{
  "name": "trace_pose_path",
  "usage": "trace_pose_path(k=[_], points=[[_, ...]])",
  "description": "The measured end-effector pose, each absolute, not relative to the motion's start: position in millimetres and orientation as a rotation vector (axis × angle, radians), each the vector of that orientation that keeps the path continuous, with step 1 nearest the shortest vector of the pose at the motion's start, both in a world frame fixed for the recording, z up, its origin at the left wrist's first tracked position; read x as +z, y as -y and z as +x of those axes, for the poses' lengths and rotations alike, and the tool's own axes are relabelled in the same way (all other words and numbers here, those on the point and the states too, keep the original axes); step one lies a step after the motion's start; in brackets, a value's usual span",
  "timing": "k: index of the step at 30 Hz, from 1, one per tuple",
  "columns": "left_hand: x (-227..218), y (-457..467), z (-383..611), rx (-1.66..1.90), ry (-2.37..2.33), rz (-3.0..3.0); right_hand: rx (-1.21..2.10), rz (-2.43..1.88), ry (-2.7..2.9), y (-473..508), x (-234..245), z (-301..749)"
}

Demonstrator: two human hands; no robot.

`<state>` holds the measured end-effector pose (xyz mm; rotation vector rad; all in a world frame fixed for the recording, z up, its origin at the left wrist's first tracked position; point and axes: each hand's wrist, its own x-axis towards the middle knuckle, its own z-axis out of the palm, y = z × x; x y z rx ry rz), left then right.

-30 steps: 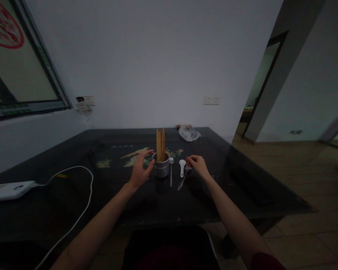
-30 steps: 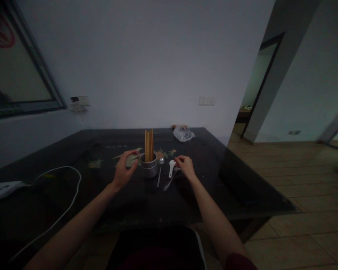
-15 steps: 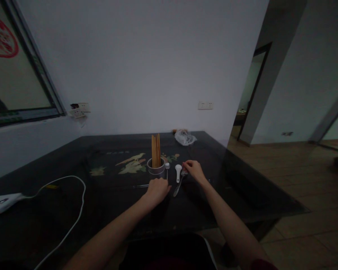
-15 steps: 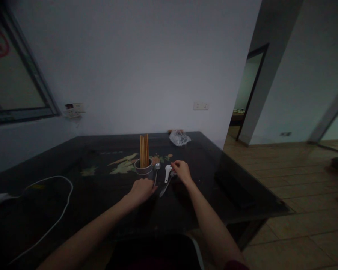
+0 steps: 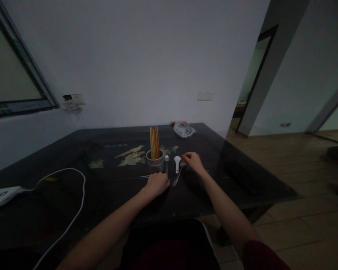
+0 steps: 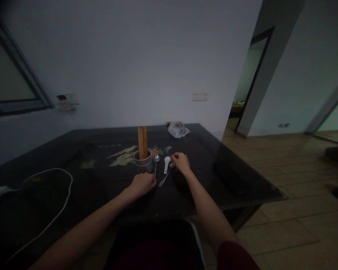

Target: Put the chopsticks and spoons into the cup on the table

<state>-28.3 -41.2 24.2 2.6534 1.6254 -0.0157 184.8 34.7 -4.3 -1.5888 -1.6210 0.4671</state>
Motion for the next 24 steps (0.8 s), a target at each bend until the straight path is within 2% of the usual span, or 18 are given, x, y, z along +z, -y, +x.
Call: trace_pose_path(k=[15,24], points=[[35,44,-36,-0.206,-1.478,2.629,0.421,-1.719,1.668,-29,3,184],[27,37,-21,0.024,-1.71,2.643,0.425,-1.742,1.68,-28,4,182]])
